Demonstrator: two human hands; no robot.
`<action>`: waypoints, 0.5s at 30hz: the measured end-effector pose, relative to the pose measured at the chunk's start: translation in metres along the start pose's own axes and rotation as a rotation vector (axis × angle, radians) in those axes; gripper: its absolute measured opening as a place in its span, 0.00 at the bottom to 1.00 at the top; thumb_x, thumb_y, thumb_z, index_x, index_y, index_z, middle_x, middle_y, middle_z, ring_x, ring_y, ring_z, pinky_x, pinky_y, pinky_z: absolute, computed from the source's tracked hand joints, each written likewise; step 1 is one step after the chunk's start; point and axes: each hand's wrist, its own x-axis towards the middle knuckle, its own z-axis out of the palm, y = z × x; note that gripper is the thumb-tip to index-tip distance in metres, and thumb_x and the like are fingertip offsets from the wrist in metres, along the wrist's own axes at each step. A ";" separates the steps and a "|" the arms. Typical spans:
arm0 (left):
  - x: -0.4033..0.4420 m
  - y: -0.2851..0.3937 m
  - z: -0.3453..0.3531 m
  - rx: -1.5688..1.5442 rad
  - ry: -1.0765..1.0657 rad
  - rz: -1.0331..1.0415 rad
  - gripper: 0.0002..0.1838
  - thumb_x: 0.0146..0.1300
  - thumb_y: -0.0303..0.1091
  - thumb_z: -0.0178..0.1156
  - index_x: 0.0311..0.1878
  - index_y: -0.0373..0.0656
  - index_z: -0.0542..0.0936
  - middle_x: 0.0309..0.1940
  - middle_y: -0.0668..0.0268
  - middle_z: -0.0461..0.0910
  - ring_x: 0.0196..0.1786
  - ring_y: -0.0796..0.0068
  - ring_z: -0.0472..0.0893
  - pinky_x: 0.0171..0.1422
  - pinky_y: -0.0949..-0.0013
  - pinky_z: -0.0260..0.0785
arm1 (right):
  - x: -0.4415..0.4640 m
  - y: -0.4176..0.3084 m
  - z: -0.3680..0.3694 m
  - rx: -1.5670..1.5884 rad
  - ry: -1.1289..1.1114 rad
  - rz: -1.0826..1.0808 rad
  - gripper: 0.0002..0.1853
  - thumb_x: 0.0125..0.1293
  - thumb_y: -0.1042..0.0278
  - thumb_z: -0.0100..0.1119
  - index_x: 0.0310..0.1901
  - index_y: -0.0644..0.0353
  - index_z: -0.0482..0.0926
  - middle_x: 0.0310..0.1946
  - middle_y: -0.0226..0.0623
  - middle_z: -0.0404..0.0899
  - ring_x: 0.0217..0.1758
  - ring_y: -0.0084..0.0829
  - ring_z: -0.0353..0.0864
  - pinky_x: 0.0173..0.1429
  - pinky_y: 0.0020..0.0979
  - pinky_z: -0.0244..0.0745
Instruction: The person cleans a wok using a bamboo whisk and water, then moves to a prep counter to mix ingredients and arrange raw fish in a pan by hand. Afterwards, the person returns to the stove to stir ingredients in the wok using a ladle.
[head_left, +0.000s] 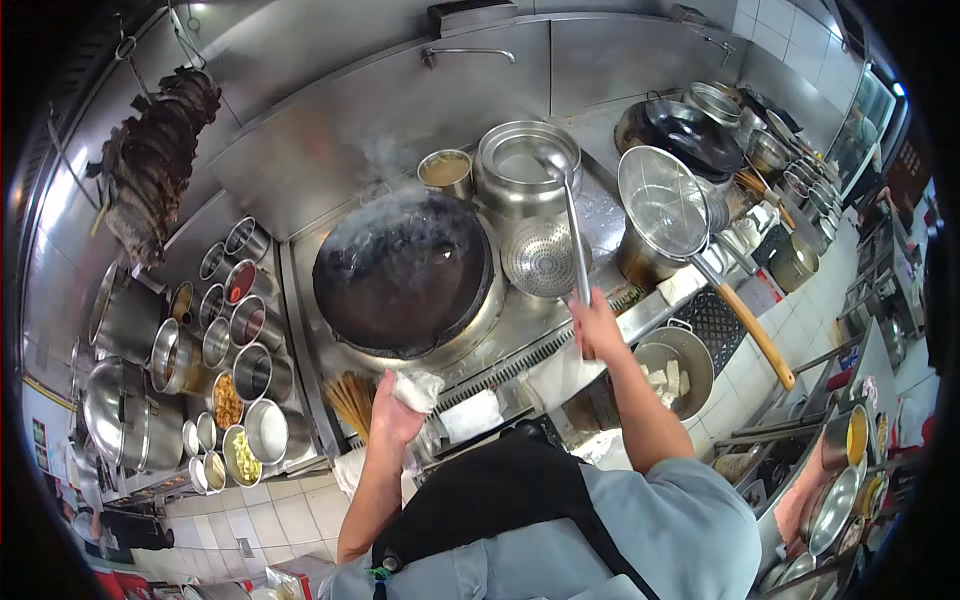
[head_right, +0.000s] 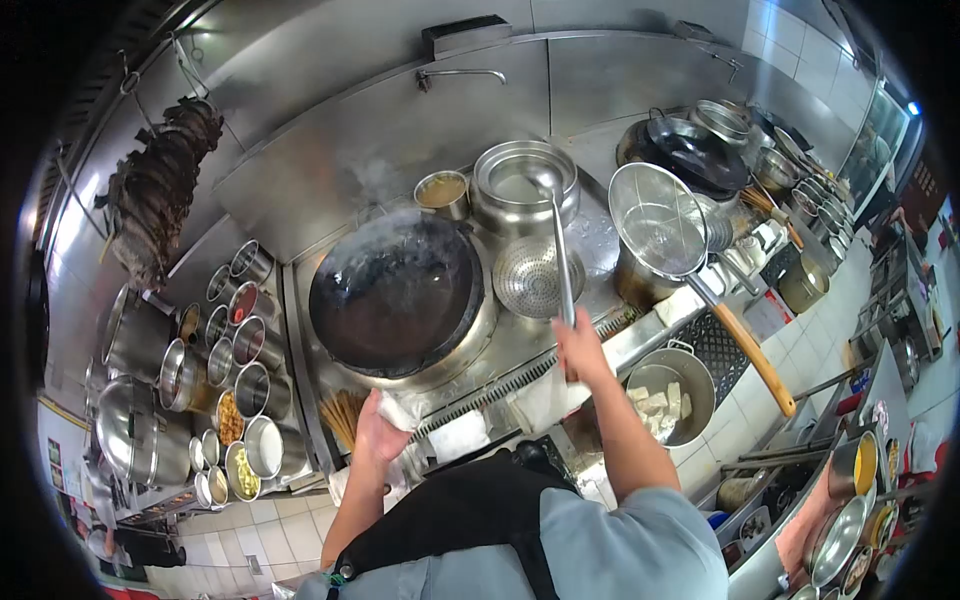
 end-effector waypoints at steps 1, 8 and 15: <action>0.014 -0.001 0.004 -0.004 -0.021 -0.009 0.29 0.79 0.56 0.49 0.67 0.40 0.74 0.62 0.58 0.81 0.64 0.54 0.79 0.72 0.48 0.69 | 0.036 -0.017 0.000 0.033 -0.023 -0.065 0.14 0.76 0.61 0.58 0.54 0.58 0.70 0.21 0.28 0.71 0.14 0.24 0.70 0.17 0.30 0.65; 0.065 -0.010 0.025 0.014 0.194 0.040 0.25 0.78 0.58 0.53 0.62 0.48 0.77 0.55 0.63 0.83 0.60 0.55 0.81 0.68 0.44 0.72 | 0.309 -0.080 0.041 0.722 -0.028 0.527 0.11 0.73 0.70 0.54 0.29 0.56 0.71 0.19 0.30 0.71 0.16 0.25 0.72 0.21 0.28 0.73; 0.073 -0.027 0.044 0.089 0.469 0.258 0.11 0.69 0.36 0.58 0.50 0.42 0.76 0.41 0.58 0.81 0.46 0.56 0.84 0.51 0.48 0.79 | 0.318 -0.168 0.119 1.181 -0.288 0.537 0.07 0.67 0.76 0.55 0.30 0.56 0.72 0.20 0.23 0.70 0.20 0.19 0.70 0.25 0.24 0.71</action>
